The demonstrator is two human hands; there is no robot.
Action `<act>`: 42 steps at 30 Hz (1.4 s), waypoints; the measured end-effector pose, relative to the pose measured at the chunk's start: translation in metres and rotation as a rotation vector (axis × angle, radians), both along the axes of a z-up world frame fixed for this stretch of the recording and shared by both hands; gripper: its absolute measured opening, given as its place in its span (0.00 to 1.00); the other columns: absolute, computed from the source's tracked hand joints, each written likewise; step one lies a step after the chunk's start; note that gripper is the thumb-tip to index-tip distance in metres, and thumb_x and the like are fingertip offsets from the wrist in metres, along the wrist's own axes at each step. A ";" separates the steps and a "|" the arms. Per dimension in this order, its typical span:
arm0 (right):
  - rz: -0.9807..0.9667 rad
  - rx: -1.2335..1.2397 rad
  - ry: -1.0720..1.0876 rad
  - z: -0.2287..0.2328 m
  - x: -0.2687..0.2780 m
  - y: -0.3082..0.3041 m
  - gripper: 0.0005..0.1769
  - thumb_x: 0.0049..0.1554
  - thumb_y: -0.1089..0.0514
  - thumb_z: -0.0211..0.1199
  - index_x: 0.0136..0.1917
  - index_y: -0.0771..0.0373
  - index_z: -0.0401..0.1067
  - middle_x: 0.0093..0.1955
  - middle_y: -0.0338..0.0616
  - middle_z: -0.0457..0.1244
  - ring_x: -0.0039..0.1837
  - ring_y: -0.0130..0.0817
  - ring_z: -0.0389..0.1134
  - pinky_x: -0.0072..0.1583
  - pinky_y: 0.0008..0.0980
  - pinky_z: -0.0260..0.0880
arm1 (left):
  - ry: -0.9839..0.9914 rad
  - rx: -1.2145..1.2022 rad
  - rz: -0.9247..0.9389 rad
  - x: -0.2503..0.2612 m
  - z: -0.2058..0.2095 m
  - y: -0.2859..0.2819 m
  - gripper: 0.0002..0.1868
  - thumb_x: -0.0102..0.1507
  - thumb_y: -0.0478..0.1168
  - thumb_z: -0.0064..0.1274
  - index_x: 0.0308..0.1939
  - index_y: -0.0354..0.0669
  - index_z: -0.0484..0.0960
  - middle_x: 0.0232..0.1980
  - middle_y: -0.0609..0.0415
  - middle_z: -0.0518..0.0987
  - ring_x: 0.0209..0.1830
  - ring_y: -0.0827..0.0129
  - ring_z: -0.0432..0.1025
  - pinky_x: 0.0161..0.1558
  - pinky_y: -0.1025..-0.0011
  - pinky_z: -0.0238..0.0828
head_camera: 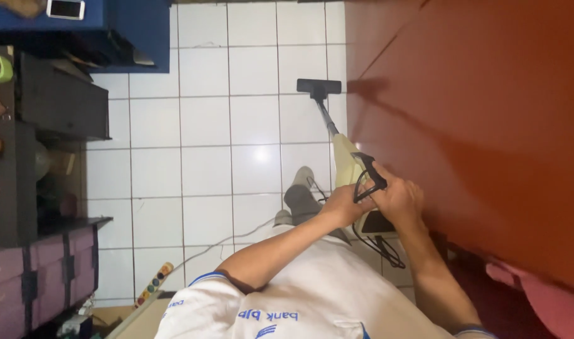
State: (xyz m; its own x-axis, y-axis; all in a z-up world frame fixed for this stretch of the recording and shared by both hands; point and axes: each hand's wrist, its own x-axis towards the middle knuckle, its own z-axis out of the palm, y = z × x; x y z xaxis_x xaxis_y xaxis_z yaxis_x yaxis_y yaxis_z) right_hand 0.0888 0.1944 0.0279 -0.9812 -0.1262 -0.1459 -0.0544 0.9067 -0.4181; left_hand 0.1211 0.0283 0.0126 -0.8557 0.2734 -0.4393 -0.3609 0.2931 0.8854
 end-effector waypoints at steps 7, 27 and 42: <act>-0.035 0.091 -0.067 0.029 0.087 0.023 0.34 0.51 0.32 0.63 0.67 0.44 0.76 0.43 0.58 0.70 0.50 0.59 0.72 0.53 0.51 0.71 | 0.007 0.095 -0.021 0.089 0.006 0.026 0.17 0.61 0.50 0.60 0.40 0.38 0.81 0.35 0.48 0.83 0.36 0.59 0.77 0.43 0.62 0.73; -0.049 -0.182 -0.027 0.038 0.034 0.056 0.29 0.51 0.41 0.65 0.63 0.52 0.78 0.40 0.59 0.69 0.46 0.54 0.74 0.50 0.43 0.73 | -0.040 0.025 -0.088 0.027 0.036 0.050 0.21 0.59 0.53 0.62 0.42 0.37 0.83 0.40 0.46 0.85 0.42 0.58 0.80 0.46 0.64 0.73; 0.010 -0.079 0.027 -0.039 -0.068 0.038 0.30 0.49 0.44 0.69 0.66 0.44 0.76 0.40 0.55 0.70 0.43 0.56 0.72 0.47 0.48 0.71 | -0.068 -0.211 0.079 -0.061 -0.030 0.053 0.20 0.58 0.46 0.62 0.50 0.39 0.83 0.45 0.41 0.84 0.48 0.49 0.79 0.49 0.59 0.73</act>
State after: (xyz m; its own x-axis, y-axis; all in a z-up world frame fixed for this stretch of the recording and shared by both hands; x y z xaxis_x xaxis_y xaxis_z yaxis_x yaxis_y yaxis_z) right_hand 0.0211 0.2324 -0.0110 -0.9833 -0.1460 -0.1089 -0.0753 0.8704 -0.4866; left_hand 0.0598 0.0808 -0.0174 -0.8375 0.1024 -0.5368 -0.4466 0.4379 0.7803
